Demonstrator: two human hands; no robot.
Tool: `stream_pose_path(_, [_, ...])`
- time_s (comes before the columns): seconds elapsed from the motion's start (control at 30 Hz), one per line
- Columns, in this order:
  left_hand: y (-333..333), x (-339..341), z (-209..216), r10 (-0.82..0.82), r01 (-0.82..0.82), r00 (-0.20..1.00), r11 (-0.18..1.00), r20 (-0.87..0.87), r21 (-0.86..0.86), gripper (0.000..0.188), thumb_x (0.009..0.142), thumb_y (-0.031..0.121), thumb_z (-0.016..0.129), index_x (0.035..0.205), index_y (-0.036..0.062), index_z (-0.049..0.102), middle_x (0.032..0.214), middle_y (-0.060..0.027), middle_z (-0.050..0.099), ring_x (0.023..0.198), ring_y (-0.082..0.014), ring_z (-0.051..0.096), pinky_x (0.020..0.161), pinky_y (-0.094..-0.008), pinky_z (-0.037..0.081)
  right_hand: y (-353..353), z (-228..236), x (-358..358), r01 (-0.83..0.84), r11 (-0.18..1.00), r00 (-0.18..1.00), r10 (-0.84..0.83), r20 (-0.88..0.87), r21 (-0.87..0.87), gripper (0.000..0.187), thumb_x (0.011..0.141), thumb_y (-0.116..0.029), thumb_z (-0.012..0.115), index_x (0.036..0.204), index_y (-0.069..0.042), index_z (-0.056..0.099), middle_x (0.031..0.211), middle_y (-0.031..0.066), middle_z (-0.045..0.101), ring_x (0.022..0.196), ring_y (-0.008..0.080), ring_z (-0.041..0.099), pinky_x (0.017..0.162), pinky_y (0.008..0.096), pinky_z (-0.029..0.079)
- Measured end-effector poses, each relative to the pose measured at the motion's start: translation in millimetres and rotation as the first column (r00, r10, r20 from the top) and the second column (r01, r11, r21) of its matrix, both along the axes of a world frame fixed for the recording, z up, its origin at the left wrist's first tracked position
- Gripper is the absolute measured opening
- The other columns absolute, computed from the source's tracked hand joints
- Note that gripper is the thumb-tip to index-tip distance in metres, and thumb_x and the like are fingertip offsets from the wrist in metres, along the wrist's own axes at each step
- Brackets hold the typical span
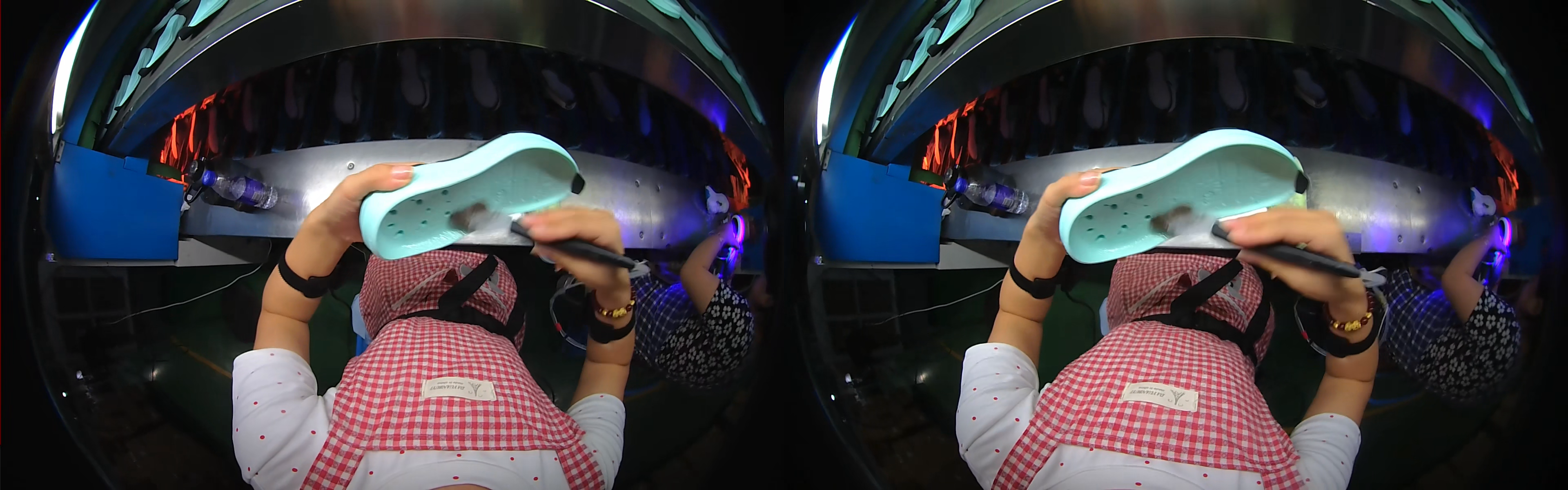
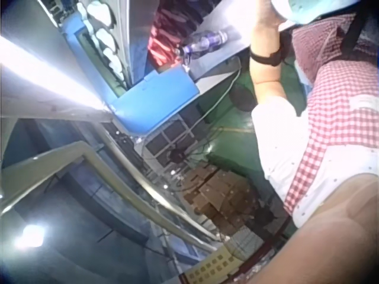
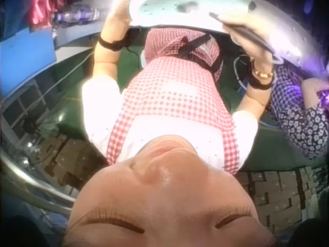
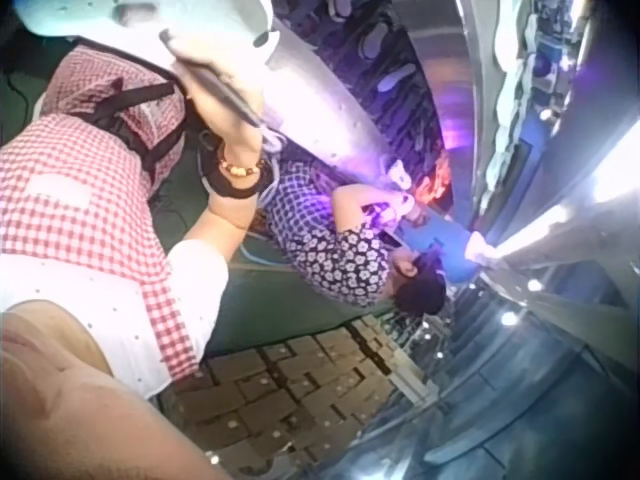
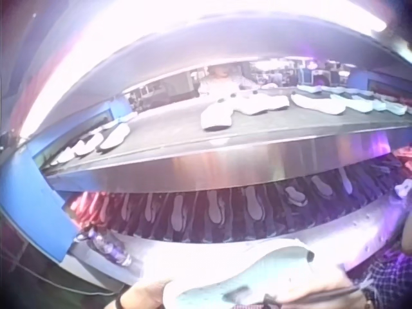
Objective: Apply adhesive to shoe soles using a brush.
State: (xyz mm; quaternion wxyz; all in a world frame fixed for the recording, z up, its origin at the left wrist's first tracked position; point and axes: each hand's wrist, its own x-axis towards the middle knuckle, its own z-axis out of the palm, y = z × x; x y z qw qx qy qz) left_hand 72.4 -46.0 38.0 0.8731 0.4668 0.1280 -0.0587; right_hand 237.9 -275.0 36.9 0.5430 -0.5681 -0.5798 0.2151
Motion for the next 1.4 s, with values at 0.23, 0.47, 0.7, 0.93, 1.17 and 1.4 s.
stream_pose_path(0.23, [15,-3,-34,0.097,0.078,0.965,0.779,0.243,-0.622,0.053,0.086,0.043,0.039,0.115,0.0003,0.050,0.112,-0.0148,0.055,0.098,-0.0262,0.056,0.089,-0.0359,0.042,-9,25,-20,-0.094,0.994,0.989,0.086,0.118,0.059,0.025,0.060,-0.004,0.073,0.084,-0.005,0.066,0.085,0.0081,0.066,0.072,0.0192,0.060,0.065,0.0271,0.048])
stream_pose_path(0.47, [-51,36,-86,0.270,-0.170,0.960,0.767,0.071,-0.619,0.091,0.073,0.076,0.014,0.126,0.0050,0.035,0.118,-0.0225,0.044,0.109,-0.0335,0.046,0.091,-0.0467,0.038,14,-30,-18,0.211,0.948,0.888,-0.288,-0.359,-0.240,0.018,0.069,-0.002,0.066,0.086,0.002,0.064,0.076,0.0095,0.062,0.069,0.0108,0.058,0.061,0.0215,0.045])
stream_pose_path(0.7, [-49,44,-89,0.548,-0.473,0.836,0.751,0.035,-0.460,0.084,0.075,0.073,0.016,0.115,0.0055,0.046,0.104,-0.0166,0.055,0.093,-0.0305,0.056,0.086,-0.0453,0.043,22,-25,-42,0.191,0.980,0.940,-0.198,0.277,0.053,0.015,0.063,-0.004,0.067,0.077,-0.004,0.062,0.067,0.0099,0.060,0.063,0.0232,0.058,0.060,0.0305,0.044])
stream_pose_path(0.93, [-54,36,-64,0.532,-0.421,0.839,0.767,0.114,-0.485,0.085,0.075,0.074,0.018,0.118,0.0057,0.043,0.099,-0.0141,0.055,0.092,-0.0284,0.054,0.086,-0.0481,0.042,12,1,-22,0.134,0.986,0.986,-0.143,-0.082,-0.103,0.017,0.067,-0.004,0.068,0.084,-0.002,0.065,0.075,0.0102,0.063,0.064,0.0147,0.060,0.057,0.0245,0.047])
stream_pose_path(1.17, [-50,38,-55,0.547,-0.319,0.794,0.745,0.264,-0.585,0.082,0.076,0.072,0.023,0.122,0.0054,0.040,0.105,-0.0123,0.053,0.095,-0.0297,0.052,0.088,-0.0497,0.040,15,-1,-35,-0.120,0.992,0.990,0.123,-0.068,0.044,0.016,0.069,-0.003,0.066,0.085,-0.001,0.065,0.075,0.0109,0.063,0.067,0.0144,0.061,0.060,0.0240,0.047])
stream_pose_path(1.4, [-41,32,-49,0.507,-0.323,0.799,0.815,0.323,-0.481,0.079,0.077,0.068,0.031,0.123,0.0047,0.039,0.111,-0.0140,0.051,0.100,-0.0310,0.052,0.091,-0.0500,0.039,3,-6,-27,-0.177,0.984,0.975,0.178,-0.130,0.019,0.023,0.068,0.000,0.066,0.091,0.000,0.064,0.083,0.0118,0.063,0.074,0.0144,0.061,0.066,0.0225,0.048])
